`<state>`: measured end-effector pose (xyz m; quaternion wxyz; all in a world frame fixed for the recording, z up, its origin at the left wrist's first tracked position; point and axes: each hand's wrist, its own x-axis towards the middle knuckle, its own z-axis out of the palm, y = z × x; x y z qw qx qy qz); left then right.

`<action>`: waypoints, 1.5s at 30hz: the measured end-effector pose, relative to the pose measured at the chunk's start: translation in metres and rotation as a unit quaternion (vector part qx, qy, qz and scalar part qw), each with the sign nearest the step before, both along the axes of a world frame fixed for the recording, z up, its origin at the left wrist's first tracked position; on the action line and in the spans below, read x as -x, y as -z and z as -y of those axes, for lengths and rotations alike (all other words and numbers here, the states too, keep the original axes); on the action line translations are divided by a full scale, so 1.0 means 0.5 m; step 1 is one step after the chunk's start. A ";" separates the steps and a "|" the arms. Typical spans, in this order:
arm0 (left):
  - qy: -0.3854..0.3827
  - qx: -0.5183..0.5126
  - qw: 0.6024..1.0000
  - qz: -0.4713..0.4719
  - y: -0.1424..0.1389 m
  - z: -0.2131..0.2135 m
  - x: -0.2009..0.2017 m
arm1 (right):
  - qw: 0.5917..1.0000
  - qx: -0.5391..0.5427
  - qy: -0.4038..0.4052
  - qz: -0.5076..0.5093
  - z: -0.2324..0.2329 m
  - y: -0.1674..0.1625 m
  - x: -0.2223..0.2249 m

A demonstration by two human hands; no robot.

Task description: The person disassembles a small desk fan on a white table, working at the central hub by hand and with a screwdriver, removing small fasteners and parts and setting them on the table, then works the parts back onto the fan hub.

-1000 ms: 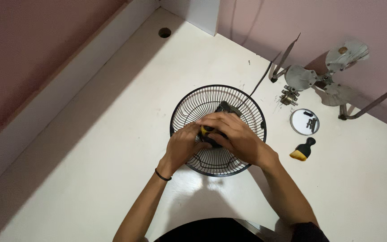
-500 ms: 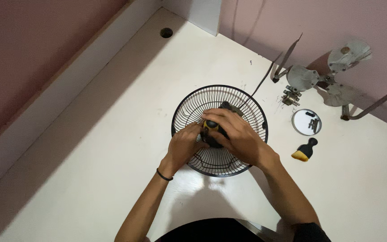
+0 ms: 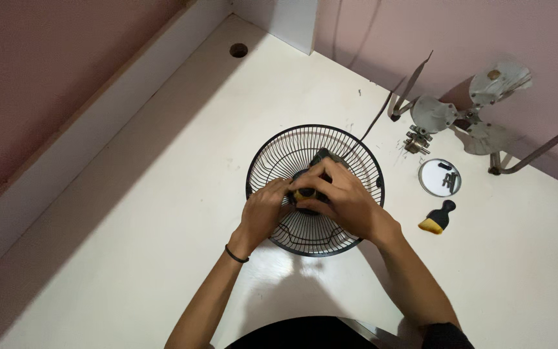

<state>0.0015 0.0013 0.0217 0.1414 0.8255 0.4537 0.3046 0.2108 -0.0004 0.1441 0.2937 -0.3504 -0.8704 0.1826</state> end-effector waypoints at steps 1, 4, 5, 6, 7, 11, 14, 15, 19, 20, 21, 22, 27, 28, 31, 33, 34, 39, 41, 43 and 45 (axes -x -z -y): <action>-0.003 0.020 1.000 0.003 0.000 0.000 0.000 | 1.000 0.006 0.002 0.002 0.001 -0.002 0.003; -0.005 0.051 0.999 0.005 0.000 0.000 -0.002 | 1.000 0.019 0.011 0.003 0.004 -0.006 0.008; -0.003 0.043 0.999 0.001 0.000 0.000 -0.002 | 1.000 0.022 0.012 0.000 0.006 -0.008 0.007; -0.002 0.036 0.999 -0.003 0.001 0.000 -0.002 | 1.000 0.024 0.014 -0.003 0.007 -0.009 0.006; -0.005 0.029 1.000 -0.002 0.002 0.000 -0.003 | 1.000 0.026 0.006 -0.005 0.006 -0.009 0.006; -0.004 0.009 1.000 -0.003 0.008 0.000 -0.002 | 1.000 0.018 -0.019 0.003 0.000 -0.005 0.001; -0.011 0.014 1.000 -0.008 0.012 -0.002 -0.003 | 1.000 0.020 -0.023 0.007 -0.001 0.003 -0.002; -0.016 0.019 1.000 -0.009 0.012 -0.001 -0.003 | 0.999 0.024 -0.022 0.006 -0.001 0.006 -0.002; 0.003 0.010 1.000 0.005 0.006 0.000 -0.001 | 0.999 0.029 0.027 0.017 -0.001 0.015 0.003; 0.003 0.017 1.000 0.003 0.003 0.000 -0.002 | 0.999 0.031 0.033 0.016 -0.001 0.017 0.007; 0.003 0.023 1.000 0.001 0.000 0.000 -0.003 | 0.999 0.033 0.040 0.016 -0.001 0.018 0.010; 0.002 0.034 0.999 0.006 -0.003 0.000 -0.003 | 0.999 0.021 0.035 0.013 -0.001 0.017 0.010; -0.006 0.013 1.000 0.006 -0.008 0.003 -0.006 | 1.000 -0.001 0.015 0.011 0.004 0.006 0.000; -0.007 0.028 1.000 0.005 -0.006 0.003 -0.006 | 1.000 0.000 0.006 0.008 0.004 0.003 -0.002; -0.008 0.034 0.999 -0.007 0.001 0.001 -0.008 | 1.000 0.005 -0.014 0.010 0.001 0.000 -0.004; -0.008 -0.010 1.000 -0.027 0.004 -0.001 -0.009 | 0.999 0.015 -0.020 0.024 -0.002 0.001 -0.003; -0.005 -0.004 1.000 -0.014 0.003 0.000 -0.007 | 1.000 0.009 -0.022 0.020 -0.002 0.002 -0.004; 0.001 0.026 1.000 0.015 -0.011 0.005 -0.001 | 1.000 0.029 0.003 0.007 -0.002 0.010 -0.008; 0.003 0.014 1.000 0.004 -0.018 0.005 -0.002 | 1.000 0.005 0.004 -0.003 -0.002 0.014 -0.005; 0.006 0.007 1.000 0.005 -0.021 0.004 -0.005 | 1.000 0.002 0.014 0.002 -0.003 0.017 0.001; 0.012 0.006 1.000 0.016 -0.021 0.004 -0.005 | 0.999 0.023 0.032 0.023 -0.002 0.018 0.006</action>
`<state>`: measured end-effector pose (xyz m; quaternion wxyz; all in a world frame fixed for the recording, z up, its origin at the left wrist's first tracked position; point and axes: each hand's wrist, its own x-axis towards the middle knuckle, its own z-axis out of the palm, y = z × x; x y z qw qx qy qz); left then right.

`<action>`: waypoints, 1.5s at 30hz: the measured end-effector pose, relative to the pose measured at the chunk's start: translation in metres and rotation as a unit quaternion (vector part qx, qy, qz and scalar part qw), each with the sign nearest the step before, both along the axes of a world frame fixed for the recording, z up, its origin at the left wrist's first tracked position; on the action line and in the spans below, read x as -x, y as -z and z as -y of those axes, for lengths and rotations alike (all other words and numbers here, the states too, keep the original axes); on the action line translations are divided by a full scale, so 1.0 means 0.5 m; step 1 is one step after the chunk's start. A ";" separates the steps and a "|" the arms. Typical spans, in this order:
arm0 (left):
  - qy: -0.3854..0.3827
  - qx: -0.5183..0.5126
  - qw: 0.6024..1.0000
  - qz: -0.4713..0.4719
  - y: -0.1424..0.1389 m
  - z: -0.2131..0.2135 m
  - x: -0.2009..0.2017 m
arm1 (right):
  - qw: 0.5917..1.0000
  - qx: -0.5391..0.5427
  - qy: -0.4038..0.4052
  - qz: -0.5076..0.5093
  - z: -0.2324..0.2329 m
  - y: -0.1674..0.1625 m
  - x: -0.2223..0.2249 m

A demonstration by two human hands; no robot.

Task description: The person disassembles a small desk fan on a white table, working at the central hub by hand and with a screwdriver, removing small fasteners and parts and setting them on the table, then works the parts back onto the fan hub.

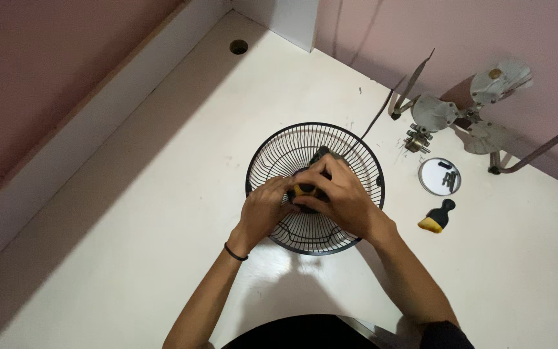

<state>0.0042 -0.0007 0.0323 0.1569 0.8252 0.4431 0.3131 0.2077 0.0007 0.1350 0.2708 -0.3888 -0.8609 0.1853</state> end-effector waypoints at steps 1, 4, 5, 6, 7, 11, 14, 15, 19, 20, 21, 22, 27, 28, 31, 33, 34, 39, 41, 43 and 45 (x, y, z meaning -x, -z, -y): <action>-0.003 0.015 1.000 0.001 0.001 -0.001 0.000 | 1.000 -0.012 0.000 -0.002 0.000 -0.001 0.000; -0.013 0.029 0.999 -0.001 0.009 0.001 0.003 | 0.999 -0.034 -0.012 -0.017 0.004 -0.010 -0.003; -0.016 0.013 1.000 -0.005 0.012 0.000 0.002 | 0.999 -0.032 -0.024 -0.028 0.002 -0.013 -0.006; -0.019 -0.002 1.000 -0.009 0.016 0.001 0.002 | 0.998 -0.030 -0.035 -0.040 0.003 -0.016 -0.007; -0.020 -0.003 1.000 -0.012 0.020 0.001 0.001 | 0.998 -0.027 -0.043 -0.044 0.004 -0.018 -0.008; -0.022 -0.009 1.000 -0.018 0.030 0.000 0.000 | 0.996 -0.020 -0.074 -0.045 0.002 -0.020 -0.007; -0.024 0.014 0.999 -0.019 0.031 -0.002 0.002 | 0.996 -0.011 -0.082 -0.038 -0.001 -0.018 -0.009; -0.025 0.027 0.999 -0.019 0.031 -0.001 0.004 | 0.996 -0.007 -0.082 -0.036 -0.001 -0.017 -0.011; -0.013 -0.008 1.000 -0.008 0.030 -0.001 0.002 | 0.998 0.003 -0.065 -0.026 0.000 -0.009 -0.008; -0.014 -0.009 1.000 -0.008 0.029 0.000 0.003 | 0.998 0.016 -0.053 -0.019 0.000 -0.008 -0.006; -0.015 -0.011 1.000 -0.008 0.029 -0.001 0.003 | 0.999 0.028 -0.041 -0.011 -0.001 -0.007 -0.005; -0.020 -0.013 1.000 -0.010 0.029 -0.002 0.001 | 0.999 0.035 -0.030 -0.007 -0.002 -0.006 -0.002; -0.015 0.002 1.000 0.011 0.026 0.000 0.003 | 0.999 0.017 -0.018 -0.045 0.002 -0.010 0.000; -0.015 0.003 1.000 0.005 0.025 -0.001 0.003 | 0.999 0.009 -0.020 -0.044 0.005 -0.012 -0.002; -0.018 0.003 1.000 -0.011 0.023 -0.001 0.002 | 0.998 0.027 -0.034 -0.050 0.007 -0.014 -0.008; -0.021 -0.002 1.000 -0.017 0.021 -0.002 0.000 | 0.992 0.091 -0.050 -0.065 0.006 -0.013 -0.014; -0.018 0.002 1.000 -0.011 0.020 -0.002 -0.001 | 0.992 0.074 -0.068 -0.072 0.003 -0.011 -0.015; -0.005 0.014 1.000 -0.001 0.011 -0.003 0.002 | 0.991 0.049 -0.104 -0.065 -0.003 0.004 -0.021; -0.009 0.033 0.999 0.010 0.010 -0.002 0.002 | 0.992 0.032 -0.106 -0.060 -0.005 0.009 -0.020; -0.008 0.028 0.999 0.015 0.011 0.000 0.002 | 0.990 0.035 -0.115 -0.070 -0.007 0.010 -0.020; 0.000 -0.003 1.000 0.011 0.014 0.000 0.002 | 0.986 0.057 -0.128 -0.093 -0.009 0.009 -0.021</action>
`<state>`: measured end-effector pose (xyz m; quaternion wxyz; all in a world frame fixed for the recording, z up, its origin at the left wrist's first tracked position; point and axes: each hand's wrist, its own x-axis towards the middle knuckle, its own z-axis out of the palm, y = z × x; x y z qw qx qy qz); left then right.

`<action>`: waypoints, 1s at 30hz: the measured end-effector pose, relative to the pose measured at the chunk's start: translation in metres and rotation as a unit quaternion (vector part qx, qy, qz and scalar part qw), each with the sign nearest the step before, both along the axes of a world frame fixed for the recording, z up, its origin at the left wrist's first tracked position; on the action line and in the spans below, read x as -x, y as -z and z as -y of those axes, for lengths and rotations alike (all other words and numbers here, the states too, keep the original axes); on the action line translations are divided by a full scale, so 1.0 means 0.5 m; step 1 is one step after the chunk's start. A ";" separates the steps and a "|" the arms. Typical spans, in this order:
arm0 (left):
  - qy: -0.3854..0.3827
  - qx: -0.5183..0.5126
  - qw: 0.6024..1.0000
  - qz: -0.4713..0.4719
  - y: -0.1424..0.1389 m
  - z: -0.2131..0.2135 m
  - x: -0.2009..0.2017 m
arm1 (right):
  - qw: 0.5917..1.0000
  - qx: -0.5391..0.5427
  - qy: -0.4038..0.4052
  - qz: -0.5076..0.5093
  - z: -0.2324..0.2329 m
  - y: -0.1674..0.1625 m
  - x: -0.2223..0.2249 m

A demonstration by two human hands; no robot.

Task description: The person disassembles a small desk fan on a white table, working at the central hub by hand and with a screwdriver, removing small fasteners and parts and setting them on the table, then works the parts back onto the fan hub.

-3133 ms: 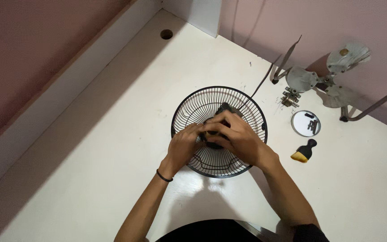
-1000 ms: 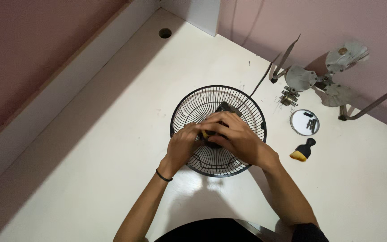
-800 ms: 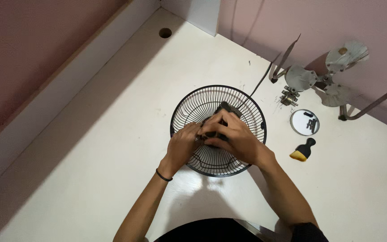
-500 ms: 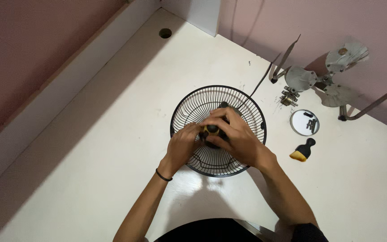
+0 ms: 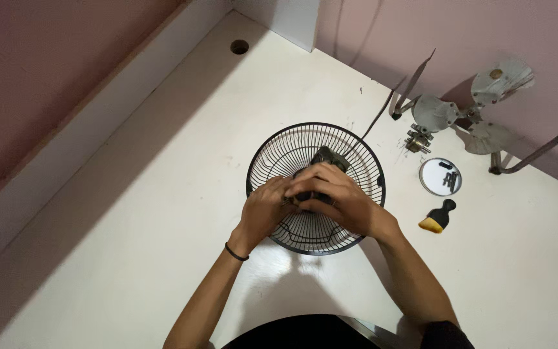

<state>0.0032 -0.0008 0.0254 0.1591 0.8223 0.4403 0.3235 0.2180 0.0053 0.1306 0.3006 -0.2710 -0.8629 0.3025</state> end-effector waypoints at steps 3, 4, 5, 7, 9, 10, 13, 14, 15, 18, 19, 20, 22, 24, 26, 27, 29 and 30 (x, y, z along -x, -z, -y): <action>-0.012 -0.006 1.000 -0.021 0.002 -0.001 -0.005 | 0.999 0.013 0.029 0.010 0.000 -0.002 0.008; -0.013 -0.006 1.000 -0.019 0.002 -0.001 -0.005 | 0.999 0.002 0.034 0.004 0.000 -0.004 0.008; -0.013 -0.006 1.000 -0.016 0.000 -0.001 -0.004 | 0.999 -0.008 0.040 -0.002 0.001 -0.006 0.008; -0.012 -0.004 1.000 -0.014 -0.004 -0.001 -0.002 | 0.998 -0.030 0.059 0.002 0.002 -0.010 0.009; -0.009 0.003 1.000 -0.015 -0.006 -0.001 -0.001 | 0.995 -0.053 0.083 0.023 0.004 -0.012 0.012; -0.009 0.010 1.000 -0.013 -0.006 -0.001 -0.001 | 0.994 -0.052 0.089 0.032 0.006 -0.013 0.014; -0.008 0.012 1.000 -0.016 -0.003 -0.001 -0.002 | 0.991 -0.045 0.107 0.072 0.015 -0.012 0.020; -0.009 -0.001 1.000 -0.021 -0.001 -0.003 -0.002 | 0.988 -0.041 0.114 0.092 0.015 -0.011 0.025; -0.010 -0.013 1.000 -0.026 0.000 -0.003 -0.001 | 0.986 -0.037 0.121 0.111 0.016 -0.012 0.027; -0.010 0.002 1.000 -0.021 0.005 -0.004 0.001 | 0.990 -0.071 0.106 0.056 0.018 -0.016 0.025; -0.012 0.022 1.000 -0.019 0.005 -0.003 0.003 | 0.991 -0.069 0.098 0.052 0.019 -0.018 0.023; -0.013 0.042 0.999 -0.017 0.006 -0.003 0.003 | 0.992 -0.067 0.091 0.049 0.018 -0.020 0.021; -0.013 0.044 0.999 -0.017 0.005 -0.001 0.001 | 0.994 -0.059 0.073 0.046 0.017 -0.023 0.016; -0.011 0.003 1.000 -0.023 0.003 -0.004 0.000 | 0.996 -0.051 0.051 0.049 0.013 -0.026 0.010; -0.012 0.017 1.000 -0.016 0.002 -0.001 -0.001 | 0.995 -0.069 0.050 0.058 0.010 -0.024 0.008; -0.012 0.023 1.000 -0.012 0.002 -0.001 -0.001 | 0.994 -0.079 0.050 0.062 0.008 -0.023 0.008; -0.008 0.014 1.000 -0.013 0.003 -0.002 0.003 | 0.992 -0.097 0.058 0.060 0.007 -0.020 0.007; -0.005 0.011 1.000 -0.013 0.005 0.000 0.005 | 0.991 -0.105 0.063 0.060 0.008 -0.018 0.007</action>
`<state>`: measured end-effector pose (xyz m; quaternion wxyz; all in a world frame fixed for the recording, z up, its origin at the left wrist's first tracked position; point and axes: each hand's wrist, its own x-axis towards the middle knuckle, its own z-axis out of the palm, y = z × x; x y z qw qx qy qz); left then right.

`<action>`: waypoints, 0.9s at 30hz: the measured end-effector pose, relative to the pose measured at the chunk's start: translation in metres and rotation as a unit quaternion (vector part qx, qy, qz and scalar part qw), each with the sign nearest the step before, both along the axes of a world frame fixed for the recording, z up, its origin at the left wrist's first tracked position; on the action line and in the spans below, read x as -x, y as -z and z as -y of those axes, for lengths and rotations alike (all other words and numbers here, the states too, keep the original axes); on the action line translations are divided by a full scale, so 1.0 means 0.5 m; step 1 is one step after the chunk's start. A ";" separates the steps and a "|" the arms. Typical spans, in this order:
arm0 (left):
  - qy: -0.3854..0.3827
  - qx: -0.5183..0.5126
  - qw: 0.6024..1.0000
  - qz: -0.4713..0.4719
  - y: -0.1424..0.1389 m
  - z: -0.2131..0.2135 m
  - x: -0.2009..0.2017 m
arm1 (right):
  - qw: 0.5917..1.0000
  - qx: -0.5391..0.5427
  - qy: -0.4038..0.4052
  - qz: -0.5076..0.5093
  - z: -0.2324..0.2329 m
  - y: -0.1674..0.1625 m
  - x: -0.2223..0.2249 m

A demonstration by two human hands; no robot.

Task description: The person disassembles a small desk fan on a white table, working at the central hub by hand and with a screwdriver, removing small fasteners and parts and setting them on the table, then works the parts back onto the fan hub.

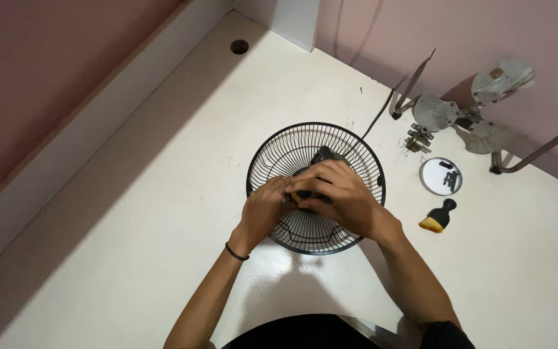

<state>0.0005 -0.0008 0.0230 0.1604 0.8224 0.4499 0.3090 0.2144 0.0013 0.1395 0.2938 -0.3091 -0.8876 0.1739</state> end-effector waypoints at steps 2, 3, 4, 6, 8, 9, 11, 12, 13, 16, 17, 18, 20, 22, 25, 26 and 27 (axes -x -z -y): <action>-0.008 0.007 1.000 -0.006 0.006 0.000 -0.003 | 1.000 0.009 0.019 0.006 0.001 0.004 0.004; -0.013 0.010 1.000 -0.009 0.009 -0.002 -0.004 | 1.000 0.012 0.027 0.009 0.001 0.005 0.006; -0.014 0.006 1.000 -0.014 0.012 -0.003 -0.005 | 0.999 0.011 0.034 0.010 0.003 0.006 0.008; -0.015 -0.002 1.000 -0.023 0.018 -0.004 -0.006 | 0.999 0.010 0.048 0.011 0.006 0.008 0.011; -0.016 -0.021 0.999 -0.032 0.017 -0.006 -0.008 | 0.994 0.045 0.092 0.045 0.005 0.011 0.019; -0.016 -0.030 0.999 -0.036 0.016 -0.006 -0.008 | 0.990 0.063 0.114 0.062 0.005 0.011 0.021; -0.014 -0.028 0.999 -0.028 0.011 -0.006 -0.006 | 0.995 0.023 0.098 0.028 0.005 0.009 0.019; -0.013 -0.025 0.999 -0.024 0.007 -0.004 -0.004 | 0.996 0.005 0.088 0.010 0.006 0.007 0.018; -0.013 -0.003 1.000 -0.020 0.002 0.000 -0.005 | 0.997 0.008 0.077 0.006 0.008 0.004 0.015; -0.012 0.030 0.999 -0.013 -0.009 -0.001 -0.008 | 0.999 0.018 0.037 -0.007 0.006 -0.005 0.007; -0.010 0.023 1.000 -0.013 -0.012 -0.001 -0.009 | 0.999 0.027 0.019 -0.011 0.006 -0.007 0.007; -0.008 0.015 1.000 -0.014 -0.013 -0.002 -0.010 | 0.999 0.037 0.003 -0.015 0.006 -0.008 0.006; -0.004 0.023 1.000 0.004 -0.015 -0.003 -0.010 | 0.999 0.041 -0.030 -0.017 0.002 -0.009 0.006; -0.005 0.029 1.000 0.007 -0.015 0.000 -0.010 | 0.997 0.054 -0.044 -0.018 0.003 -0.007 0.003; -0.006 0.021 1.000 0.001 -0.016 0.001 -0.006 | 0.998 0.059 -0.033 -0.011 0.004 -0.002 -0.004; -0.002 0.013 1.000 0.008 -0.016 0.002 -0.005 | 0.998 0.050 -0.026 -0.003 0.004 0.001 -0.006; 0.001 0.005 1.000 0.016 -0.016 0.002 -0.005 | 0.999 0.039 -0.020 0.005 0.002 0.003 -0.007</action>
